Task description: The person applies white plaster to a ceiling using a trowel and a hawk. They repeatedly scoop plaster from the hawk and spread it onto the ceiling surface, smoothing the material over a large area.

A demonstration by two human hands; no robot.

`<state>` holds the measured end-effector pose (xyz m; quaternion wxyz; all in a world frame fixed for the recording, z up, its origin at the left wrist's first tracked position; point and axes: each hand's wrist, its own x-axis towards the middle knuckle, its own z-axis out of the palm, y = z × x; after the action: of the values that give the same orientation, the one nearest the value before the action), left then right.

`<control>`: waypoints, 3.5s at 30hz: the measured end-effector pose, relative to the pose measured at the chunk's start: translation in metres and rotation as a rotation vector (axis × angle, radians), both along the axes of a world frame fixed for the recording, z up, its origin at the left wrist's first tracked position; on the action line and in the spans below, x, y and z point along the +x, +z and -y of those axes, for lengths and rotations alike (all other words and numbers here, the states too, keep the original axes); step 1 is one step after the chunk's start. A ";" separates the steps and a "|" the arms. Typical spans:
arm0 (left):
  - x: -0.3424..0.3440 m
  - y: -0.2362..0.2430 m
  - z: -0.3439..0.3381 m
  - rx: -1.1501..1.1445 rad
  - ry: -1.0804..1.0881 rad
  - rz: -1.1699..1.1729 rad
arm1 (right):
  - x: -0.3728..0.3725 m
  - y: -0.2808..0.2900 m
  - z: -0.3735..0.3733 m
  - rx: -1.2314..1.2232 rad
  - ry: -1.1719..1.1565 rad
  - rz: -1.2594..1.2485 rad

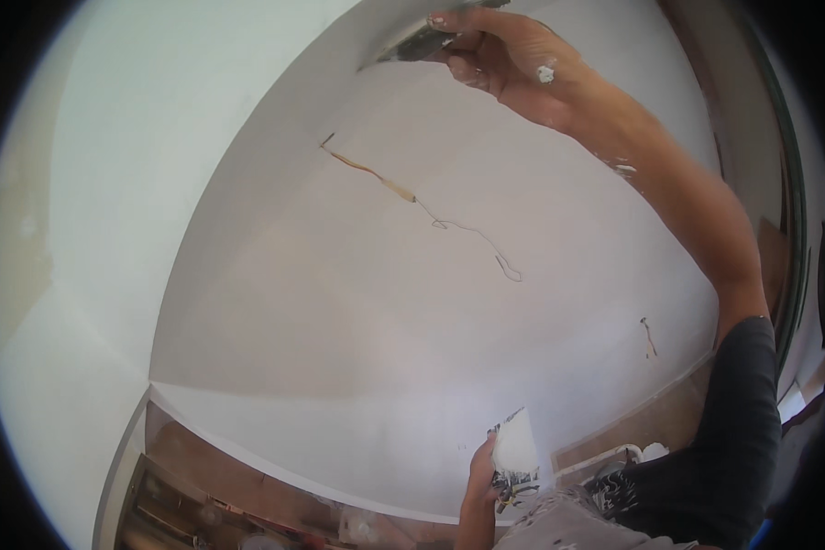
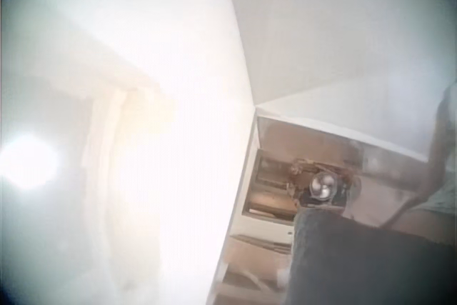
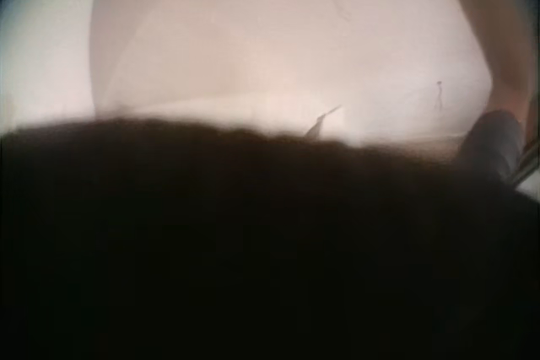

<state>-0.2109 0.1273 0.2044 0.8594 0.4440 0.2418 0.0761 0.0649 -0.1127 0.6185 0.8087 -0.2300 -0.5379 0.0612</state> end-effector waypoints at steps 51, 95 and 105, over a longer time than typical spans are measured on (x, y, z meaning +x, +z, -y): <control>-0.005 0.014 0.014 0.699 0.254 -0.112 | 0.214 0.004 -0.233 -0.075 0.030 -0.227; 0.114 0.109 0.086 0.045 -0.209 0.134 | -0.054 -0.122 0.116 -0.032 -0.345 -0.207; 0.162 0.149 0.103 -0.188 -0.135 0.289 | -0.078 -0.287 0.043 -0.487 -1.327 0.620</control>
<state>-0.0492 0.0243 0.3529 0.9260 0.3615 0.0917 0.0584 -0.0132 -0.1555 0.3317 0.4150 -0.6825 -0.4604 -0.3872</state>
